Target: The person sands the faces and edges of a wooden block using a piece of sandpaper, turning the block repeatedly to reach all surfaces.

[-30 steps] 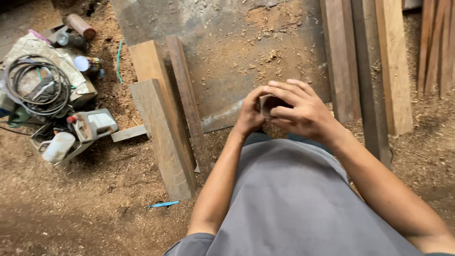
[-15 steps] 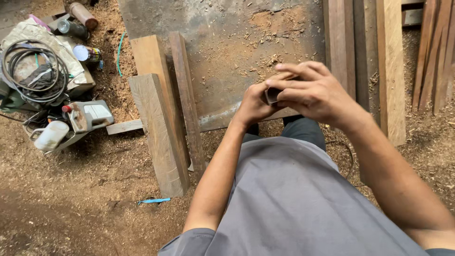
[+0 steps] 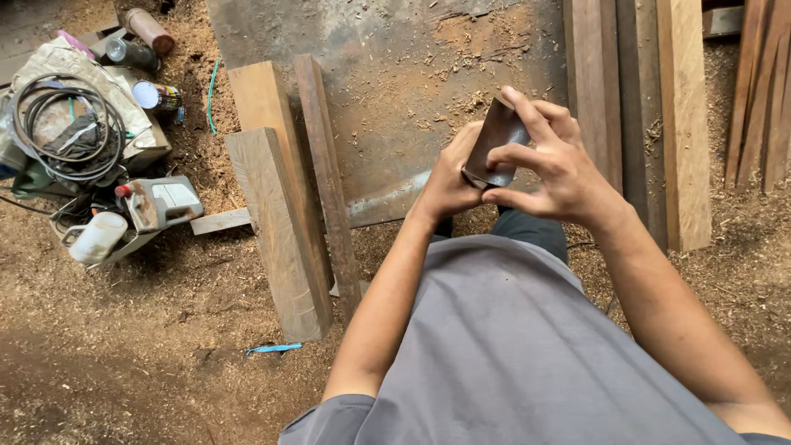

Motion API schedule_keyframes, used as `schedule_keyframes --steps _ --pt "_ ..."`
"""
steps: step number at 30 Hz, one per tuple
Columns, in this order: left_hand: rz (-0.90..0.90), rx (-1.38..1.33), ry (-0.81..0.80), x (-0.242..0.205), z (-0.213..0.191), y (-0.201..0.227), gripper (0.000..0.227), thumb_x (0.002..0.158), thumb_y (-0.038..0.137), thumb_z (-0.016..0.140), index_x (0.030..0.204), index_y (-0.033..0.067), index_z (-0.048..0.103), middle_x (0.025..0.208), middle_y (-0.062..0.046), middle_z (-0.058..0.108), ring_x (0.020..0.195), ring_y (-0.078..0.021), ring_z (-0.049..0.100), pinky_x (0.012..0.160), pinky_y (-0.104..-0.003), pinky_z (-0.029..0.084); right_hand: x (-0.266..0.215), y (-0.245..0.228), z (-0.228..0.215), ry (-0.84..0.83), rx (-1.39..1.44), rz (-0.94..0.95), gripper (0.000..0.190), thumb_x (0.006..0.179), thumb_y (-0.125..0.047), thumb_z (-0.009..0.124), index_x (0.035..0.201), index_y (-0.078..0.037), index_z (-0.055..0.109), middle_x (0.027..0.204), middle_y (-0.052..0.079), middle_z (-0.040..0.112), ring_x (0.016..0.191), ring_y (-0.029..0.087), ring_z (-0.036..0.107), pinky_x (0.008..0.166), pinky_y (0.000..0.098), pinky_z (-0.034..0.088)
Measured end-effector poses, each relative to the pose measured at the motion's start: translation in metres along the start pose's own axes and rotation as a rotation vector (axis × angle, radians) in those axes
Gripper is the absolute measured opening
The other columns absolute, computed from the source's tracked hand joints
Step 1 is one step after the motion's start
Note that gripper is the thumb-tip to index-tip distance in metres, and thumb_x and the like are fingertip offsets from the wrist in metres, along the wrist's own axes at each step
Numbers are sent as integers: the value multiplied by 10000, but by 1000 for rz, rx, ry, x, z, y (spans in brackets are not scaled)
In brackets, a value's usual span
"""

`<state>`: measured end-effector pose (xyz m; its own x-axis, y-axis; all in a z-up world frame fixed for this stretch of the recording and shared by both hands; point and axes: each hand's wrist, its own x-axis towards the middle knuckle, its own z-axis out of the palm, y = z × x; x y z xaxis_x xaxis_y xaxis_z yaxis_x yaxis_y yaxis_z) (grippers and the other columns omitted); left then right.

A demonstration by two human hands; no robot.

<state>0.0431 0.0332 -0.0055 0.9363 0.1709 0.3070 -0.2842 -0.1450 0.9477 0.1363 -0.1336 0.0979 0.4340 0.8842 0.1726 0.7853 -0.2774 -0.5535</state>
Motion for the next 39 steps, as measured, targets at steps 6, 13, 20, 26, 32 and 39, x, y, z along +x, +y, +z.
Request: schedule_keyframes --steps 6,13,20,26,32,39 --pt "-4 91 -14 -5 0 -14 621 817 285 870 1319 61 580 1275 -133 678 1210 -313 693 1044 -385 568 4 0 4 -16 -35 88 515 761 -452 893 1164 -184 716 1578 145 447 1373 397 407 1169 493 370" --pt "-26 10 -5 -5 -1 -8 692 877 305 842 1439 57 525 1396 -155 652 1325 -322 657 1134 -399 533 2 -3 3 99 209 192 768 853 -495 861 1432 -86 565 1322 146 414 1304 293 443 1133 437 442" --pt "26 71 11 0 -2 -3 627 872 267 841 1385 58 549 1355 -156 655 1295 -330 659 1092 -400 549 -3 -8 15 127 -8 53 537 923 -367 818 1372 -134 635 1412 110 521 1350 314 442 1188 432 389" --pt "2 6 7 -5 -2 4 605 875 193 825 1390 43 546 1359 -154 652 1293 -324 658 1103 -402 540 6 7 15 110 137 -40 645 924 -368 718 1416 -3 514 1322 142 545 1294 299 474 1198 494 319" --pt "-240 -110 -60 -14 2 -15 525 811 153 816 1282 34 616 1251 -140 710 1166 -258 704 989 -379 593 12 -4 34 46 80 -26 502 932 -378 738 1360 -177 571 1312 114 527 1296 284 462 1151 442 332" --pt "-200 -185 7 -17 6 -18 537 843 144 801 1330 32 604 1298 -124 694 1202 -229 687 1040 -378 579 12 -4 42 72 87 -11 744 876 -481 763 1471 -108 518 1245 120 450 1198 290 436 1100 454 359"
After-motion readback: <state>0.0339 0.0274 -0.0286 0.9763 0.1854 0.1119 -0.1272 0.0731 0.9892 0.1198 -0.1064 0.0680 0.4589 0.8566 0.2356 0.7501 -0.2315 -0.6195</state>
